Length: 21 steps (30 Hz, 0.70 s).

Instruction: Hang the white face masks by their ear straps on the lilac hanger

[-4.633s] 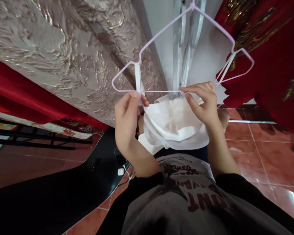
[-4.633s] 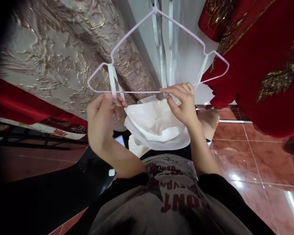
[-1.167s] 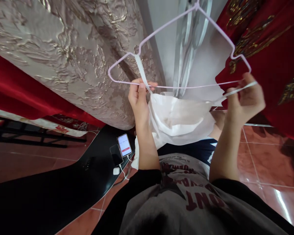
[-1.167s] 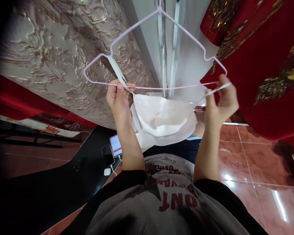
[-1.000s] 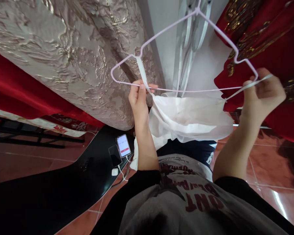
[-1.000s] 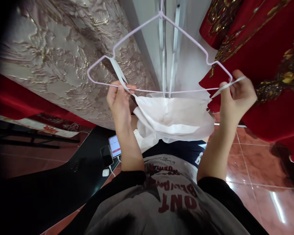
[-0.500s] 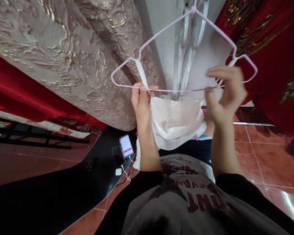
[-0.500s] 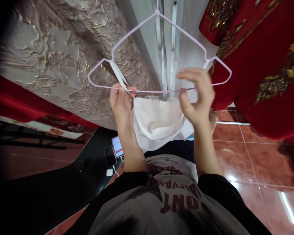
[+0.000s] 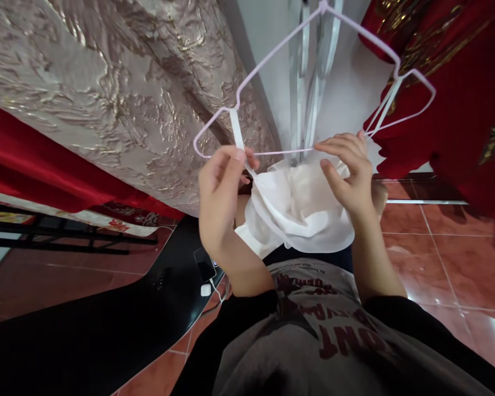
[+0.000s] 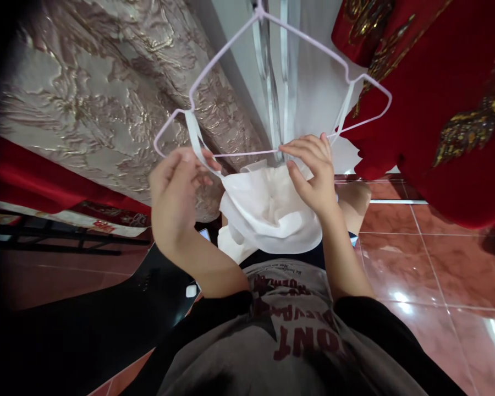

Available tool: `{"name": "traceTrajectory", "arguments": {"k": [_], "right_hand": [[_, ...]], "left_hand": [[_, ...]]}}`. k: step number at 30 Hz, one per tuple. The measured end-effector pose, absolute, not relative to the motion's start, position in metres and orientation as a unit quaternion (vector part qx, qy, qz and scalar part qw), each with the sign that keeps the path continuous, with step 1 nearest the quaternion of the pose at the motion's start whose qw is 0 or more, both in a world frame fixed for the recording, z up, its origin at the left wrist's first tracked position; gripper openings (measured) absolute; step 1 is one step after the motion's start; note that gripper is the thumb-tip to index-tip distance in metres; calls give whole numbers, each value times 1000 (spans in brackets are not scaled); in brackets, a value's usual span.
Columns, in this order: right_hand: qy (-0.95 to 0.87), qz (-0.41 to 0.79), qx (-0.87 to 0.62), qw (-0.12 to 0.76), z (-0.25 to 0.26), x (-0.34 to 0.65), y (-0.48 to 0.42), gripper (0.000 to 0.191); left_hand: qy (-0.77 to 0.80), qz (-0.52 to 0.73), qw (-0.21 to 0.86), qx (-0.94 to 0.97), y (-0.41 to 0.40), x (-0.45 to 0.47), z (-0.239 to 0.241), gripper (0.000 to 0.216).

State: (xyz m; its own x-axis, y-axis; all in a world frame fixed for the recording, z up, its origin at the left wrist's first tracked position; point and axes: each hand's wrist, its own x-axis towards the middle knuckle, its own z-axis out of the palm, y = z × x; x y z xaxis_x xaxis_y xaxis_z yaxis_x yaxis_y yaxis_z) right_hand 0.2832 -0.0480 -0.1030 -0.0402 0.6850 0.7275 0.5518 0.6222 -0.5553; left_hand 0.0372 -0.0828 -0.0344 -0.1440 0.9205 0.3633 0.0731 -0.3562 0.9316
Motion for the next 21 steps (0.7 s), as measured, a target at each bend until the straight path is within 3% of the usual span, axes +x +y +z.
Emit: {"name": "traceTrajectory", "arguments": {"k": [5, 9, 13, 21], "right_hand": [[-722, 78, -433, 534, -102, 283, -50, 23], [-727, 70, -440, 522, -106, 283, -50, 26], [-734, 62, -438, 515, -110, 277, -47, 29], [-749, 59, -427, 504, -103, 261, -58, 33]], "left_hand": [[382, 675, 387, 499, -58, 26, -20, 23], [403, 784, 290, 373, -48, 17, -38, 18], [438, 807, 253, 307, -43, 21, -67, 21], [386, 743, 389, 384, -48, 61, -75, 20]]}}
